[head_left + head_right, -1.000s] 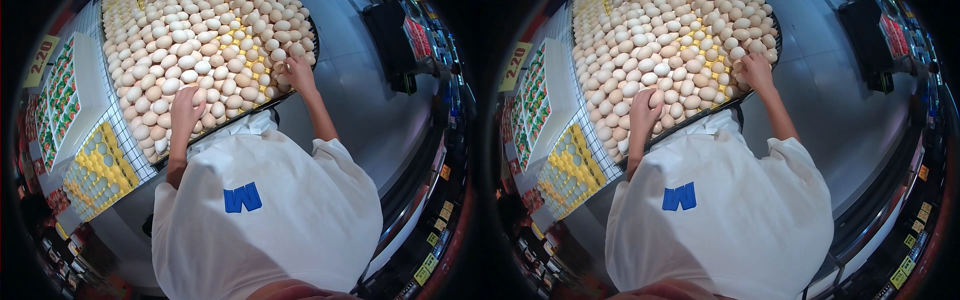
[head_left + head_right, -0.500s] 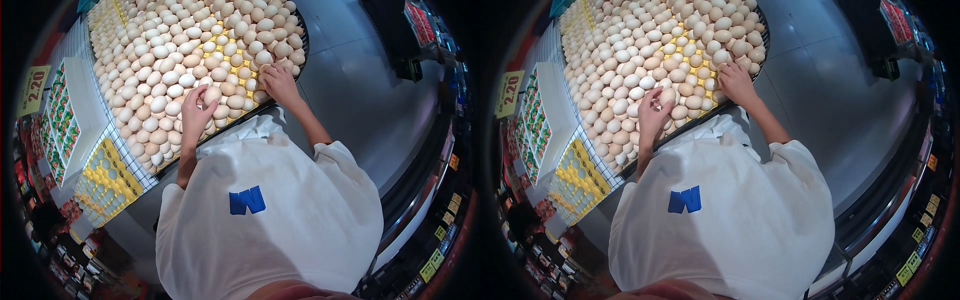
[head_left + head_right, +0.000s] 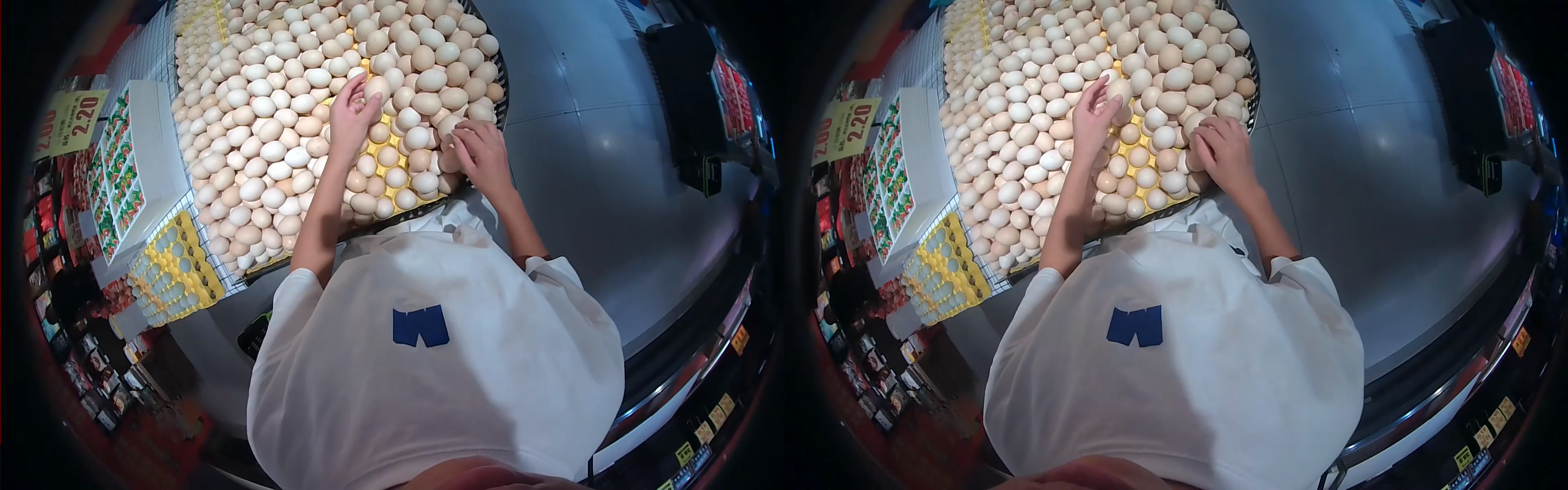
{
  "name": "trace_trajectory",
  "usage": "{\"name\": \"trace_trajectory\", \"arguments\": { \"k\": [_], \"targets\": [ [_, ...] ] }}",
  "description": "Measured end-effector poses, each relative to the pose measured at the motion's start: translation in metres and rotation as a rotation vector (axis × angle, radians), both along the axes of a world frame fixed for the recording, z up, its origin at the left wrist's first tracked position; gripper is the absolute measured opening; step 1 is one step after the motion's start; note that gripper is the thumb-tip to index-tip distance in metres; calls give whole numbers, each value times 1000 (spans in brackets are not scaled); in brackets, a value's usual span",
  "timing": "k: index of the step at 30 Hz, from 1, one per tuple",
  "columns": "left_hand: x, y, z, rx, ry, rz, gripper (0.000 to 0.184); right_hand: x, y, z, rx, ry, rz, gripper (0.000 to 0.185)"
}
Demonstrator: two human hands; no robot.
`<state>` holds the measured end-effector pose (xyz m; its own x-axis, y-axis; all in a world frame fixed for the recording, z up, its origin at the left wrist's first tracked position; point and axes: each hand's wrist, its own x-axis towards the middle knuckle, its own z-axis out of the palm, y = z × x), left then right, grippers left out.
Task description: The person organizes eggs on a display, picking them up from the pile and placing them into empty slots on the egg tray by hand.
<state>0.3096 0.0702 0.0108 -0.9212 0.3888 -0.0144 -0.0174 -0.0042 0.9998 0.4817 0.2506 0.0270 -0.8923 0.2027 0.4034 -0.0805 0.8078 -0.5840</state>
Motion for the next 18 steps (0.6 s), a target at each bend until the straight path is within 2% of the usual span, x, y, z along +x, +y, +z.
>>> {"name": "trace_trajectory", "arguments": {
  "k": [6,9,13,18],
  "targets": [
    [-29,61,-19,-277,303,11,42,-7,61,-12,-48,71,-91,11],
    [-29,68,-17,-276,399,-29,42,-6,74,-19,-73,73,-82,12],
    [-23,71,-14,-333,398,-89,40,-7,89,-24,-115,46,-91,11],
    [-17,70,-16,-335,379,-41,38,-17,109,-38,-175,41,-131,13]
  ]
}}
